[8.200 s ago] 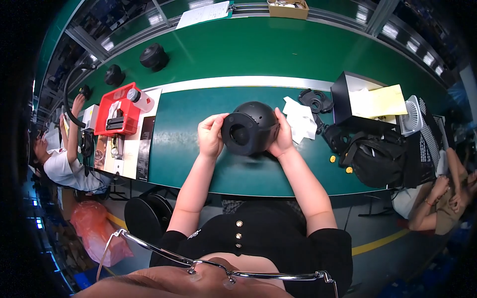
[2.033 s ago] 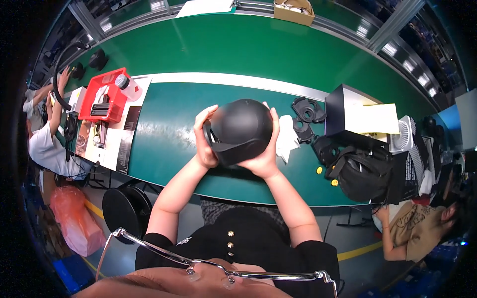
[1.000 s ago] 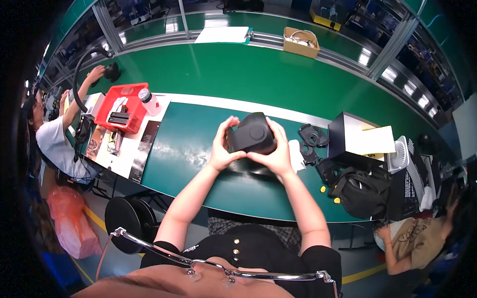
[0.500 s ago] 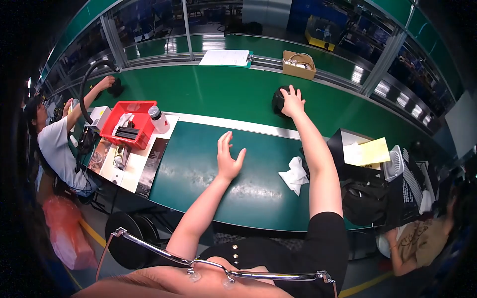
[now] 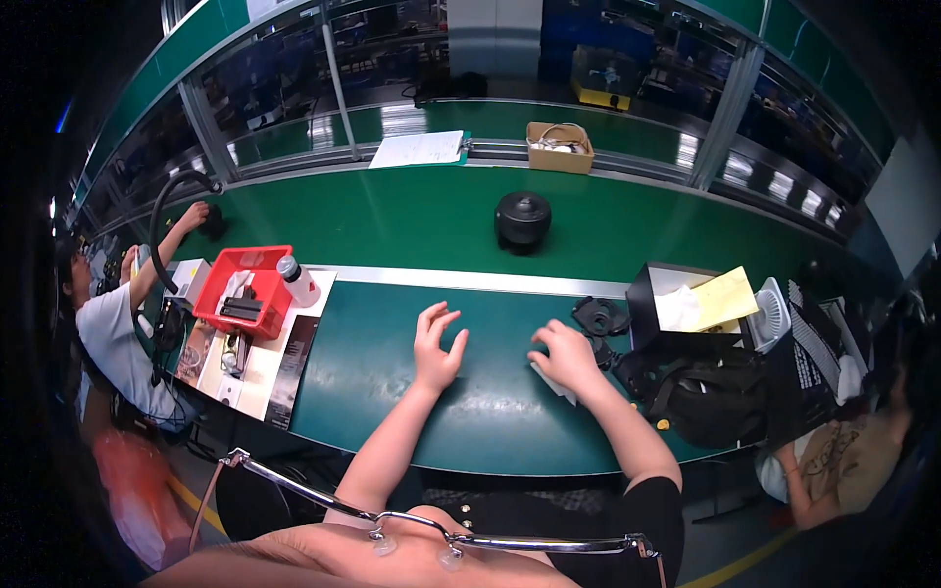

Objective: Cleaning and inspecting black hemispherical light fixture housings at a factory workstation.

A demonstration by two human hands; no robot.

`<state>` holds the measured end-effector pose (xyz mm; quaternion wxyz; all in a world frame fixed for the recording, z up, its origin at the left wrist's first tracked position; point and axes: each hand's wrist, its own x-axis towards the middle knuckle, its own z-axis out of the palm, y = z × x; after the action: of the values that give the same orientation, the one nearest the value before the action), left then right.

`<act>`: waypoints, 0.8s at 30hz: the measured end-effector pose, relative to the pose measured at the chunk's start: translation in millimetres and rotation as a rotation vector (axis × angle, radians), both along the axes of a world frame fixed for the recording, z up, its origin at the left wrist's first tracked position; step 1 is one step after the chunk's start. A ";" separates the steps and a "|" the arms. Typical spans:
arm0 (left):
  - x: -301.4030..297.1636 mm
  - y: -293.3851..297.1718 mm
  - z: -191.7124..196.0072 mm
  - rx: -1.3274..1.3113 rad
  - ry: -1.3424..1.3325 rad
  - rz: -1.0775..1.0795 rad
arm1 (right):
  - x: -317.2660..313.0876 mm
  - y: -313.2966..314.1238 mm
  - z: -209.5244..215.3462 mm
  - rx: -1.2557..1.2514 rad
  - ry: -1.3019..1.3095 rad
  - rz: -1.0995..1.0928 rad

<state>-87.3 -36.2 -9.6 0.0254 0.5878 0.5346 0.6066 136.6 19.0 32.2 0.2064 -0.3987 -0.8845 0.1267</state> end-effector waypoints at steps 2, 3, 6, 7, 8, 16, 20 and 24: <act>8.9 -3.4 2.0 -0.014 -0.013 -0.031 | 21.0 -9.7 -4.8 -0.012 -0.006 -0.066; 10.8 -5.4 0.9 -0.054 -0.024 -0.075 | 26.4 -14.4 -5.3 -0.036 0.000 -0.072; 14.4 -18.0 -0.4 -0.118 -0.014 -0.143 | 30.0 -20.2 -17.1 -0.116 0.057 -0.058; 18.3 -16.9 -3.6 -0.126 -0.005 -0.184 | 32.1 -19.9 -25.4 -0.139 0.022 -0.071; 22.1 -18.0 -1.7 -0.135 0.020 -0.211 | 31.1 -21.9 -33.1 -0.169 0.081 -0.082; 26.1 -21.8 3.2 -0.180 0.034 -0.275 | 21.6 -29.3 -43.1 0.041 0.265 0.044; 23.2 -16.3 3.3 -0.179 -0.017 -0.259 | 20.4 -27.6 -37.6 0.137 0.389 0.022; 23.7 -17.3 3.8 -0.190 0.008 -0.264 | 18.8 -18.8 -42.6 0.281 0.484 -0.021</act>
<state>-63.6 -53.4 -5.7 0.1583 0.6503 0.5077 0.5425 155.4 0.2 -10.4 0.4664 -0.3336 -0.8141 0.0920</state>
